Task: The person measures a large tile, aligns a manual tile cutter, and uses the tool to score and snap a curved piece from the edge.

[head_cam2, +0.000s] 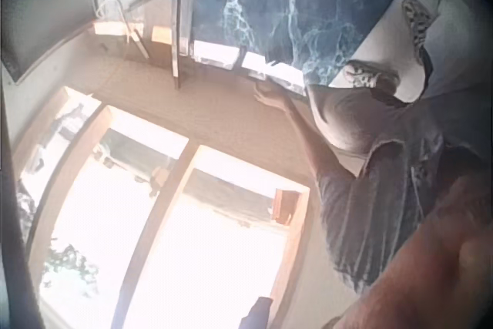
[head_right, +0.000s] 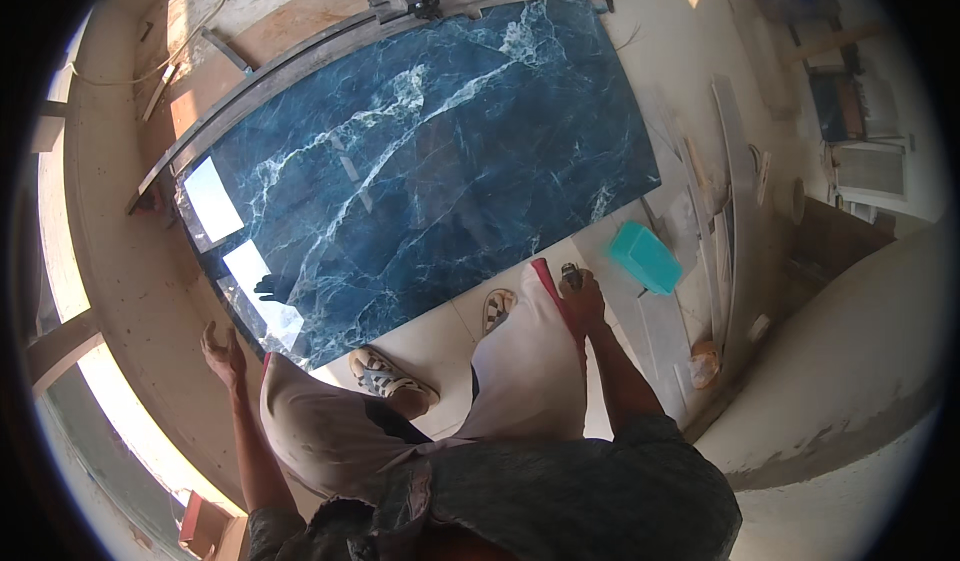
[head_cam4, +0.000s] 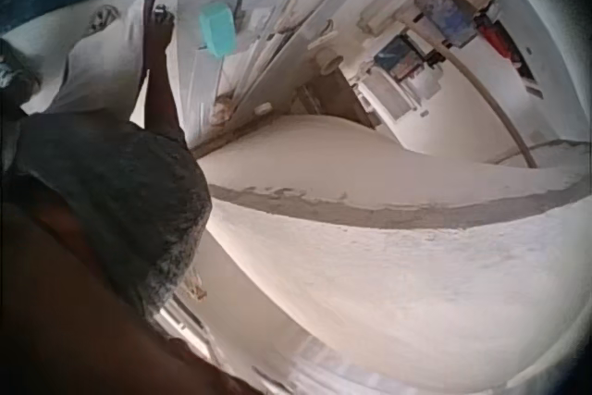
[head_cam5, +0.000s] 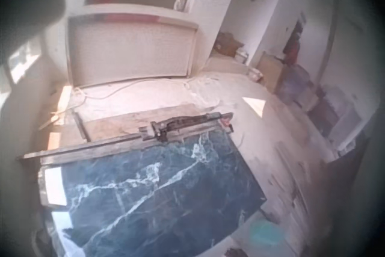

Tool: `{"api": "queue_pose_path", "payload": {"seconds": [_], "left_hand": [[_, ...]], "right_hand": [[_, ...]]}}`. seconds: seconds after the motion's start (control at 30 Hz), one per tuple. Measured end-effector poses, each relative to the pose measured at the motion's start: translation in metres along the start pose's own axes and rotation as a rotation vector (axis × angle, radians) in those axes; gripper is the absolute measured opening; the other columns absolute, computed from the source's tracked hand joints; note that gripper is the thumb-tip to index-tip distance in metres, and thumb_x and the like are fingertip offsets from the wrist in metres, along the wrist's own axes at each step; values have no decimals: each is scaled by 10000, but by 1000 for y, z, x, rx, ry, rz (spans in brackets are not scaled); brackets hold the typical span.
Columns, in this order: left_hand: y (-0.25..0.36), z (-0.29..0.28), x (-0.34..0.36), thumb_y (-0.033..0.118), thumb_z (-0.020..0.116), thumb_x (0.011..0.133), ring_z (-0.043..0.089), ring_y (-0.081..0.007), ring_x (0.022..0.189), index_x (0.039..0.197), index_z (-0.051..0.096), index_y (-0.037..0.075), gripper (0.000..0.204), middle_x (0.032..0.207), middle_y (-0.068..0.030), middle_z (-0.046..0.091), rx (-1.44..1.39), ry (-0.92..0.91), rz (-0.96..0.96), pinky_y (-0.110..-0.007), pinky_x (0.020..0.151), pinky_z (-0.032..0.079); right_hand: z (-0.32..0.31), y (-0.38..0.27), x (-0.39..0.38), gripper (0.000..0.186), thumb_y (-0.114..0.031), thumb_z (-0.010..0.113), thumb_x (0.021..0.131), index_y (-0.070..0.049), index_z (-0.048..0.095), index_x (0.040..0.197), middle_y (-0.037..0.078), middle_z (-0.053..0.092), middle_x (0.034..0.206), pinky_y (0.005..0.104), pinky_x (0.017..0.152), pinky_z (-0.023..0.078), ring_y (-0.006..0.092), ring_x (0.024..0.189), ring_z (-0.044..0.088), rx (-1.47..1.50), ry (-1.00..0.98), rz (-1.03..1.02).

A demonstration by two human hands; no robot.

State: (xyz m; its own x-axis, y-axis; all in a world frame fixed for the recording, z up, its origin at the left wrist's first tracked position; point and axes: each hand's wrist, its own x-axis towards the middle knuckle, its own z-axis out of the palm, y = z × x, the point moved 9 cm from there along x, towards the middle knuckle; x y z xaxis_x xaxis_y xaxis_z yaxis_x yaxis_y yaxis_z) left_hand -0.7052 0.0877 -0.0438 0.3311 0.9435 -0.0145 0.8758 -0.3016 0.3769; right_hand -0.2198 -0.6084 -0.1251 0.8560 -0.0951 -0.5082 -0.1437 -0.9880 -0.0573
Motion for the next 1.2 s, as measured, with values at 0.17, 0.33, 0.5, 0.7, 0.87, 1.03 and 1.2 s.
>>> {"api": "queue_pose_path", "payload": {"seconds": [0.17,0.33,0.5,0.7,0.87,1.03,1.2], "left_hand": [[121,84,91,234,702,885,551,-389,1184,1216,608,-18,426,1237,-219,597,-145,62,327,-460,1013,435],[256,125,109,236,709,853,579,-371,1166,1173,647,8,397,1186,-186,637,-177,-136,445,-443,1004,451],[362,165,140,251,712,837,581,-386,1161,1186,636,6,433,1196,-210,639,-224,-200,698,-433,1009,450],[437,206,191,273,740,816,475,-416,1276,1322,524,5,612,1322,-247,544,-72,-72,715,-456,1060,400],[477,223,274,412,720,831,354,-431,1392,1452,398,6,809,1455,-248,432,190,12,687,-497,1151,300],[479,258,305,622,655,828,317,-399,1440,1491,378,42,923,1475,-215,450,363,-266,472,-587,1162,233],[483,258,302,627,674,809,484,-359,1286,1377,524,103,787,1341,-158,559,269,-212,501,-582,1079,300]], "right_hand": [[74,1,2,670,-439,719,804,-49,518,1310,198,621,1186,472,902,499,381,1079,616,-146,116,-64],[75,4,-30,713,-425,776,754,-58,528,1312,190,622,1168,464,884,509,367,1080,614,-240,171,-169],[65,-4,-29,761,-411,834,704,-68,538,1315,181,622,1151,455,867,520,354,1082,611,-241,234,-253],[1,-31,2,612,-333,832,776,-44,603,1265,173,684,1120,392,875,535,277,1056,672,180,-136,-275],[-145,-205,121,393,-202,713,920,4,597,1235,128,735,956,362,771,555,221,843,710,441,69,-668],[-244,-379,254,536,-286,715,900,-22,542,1333,150,726,1062,396,921,508,287,1062,668,411,260,-729],[-282,-508,321,666,-347,734,846,-10,496,1369,232,614,1287,440,1027,448,369,1203,583,327,408,-771]]}}
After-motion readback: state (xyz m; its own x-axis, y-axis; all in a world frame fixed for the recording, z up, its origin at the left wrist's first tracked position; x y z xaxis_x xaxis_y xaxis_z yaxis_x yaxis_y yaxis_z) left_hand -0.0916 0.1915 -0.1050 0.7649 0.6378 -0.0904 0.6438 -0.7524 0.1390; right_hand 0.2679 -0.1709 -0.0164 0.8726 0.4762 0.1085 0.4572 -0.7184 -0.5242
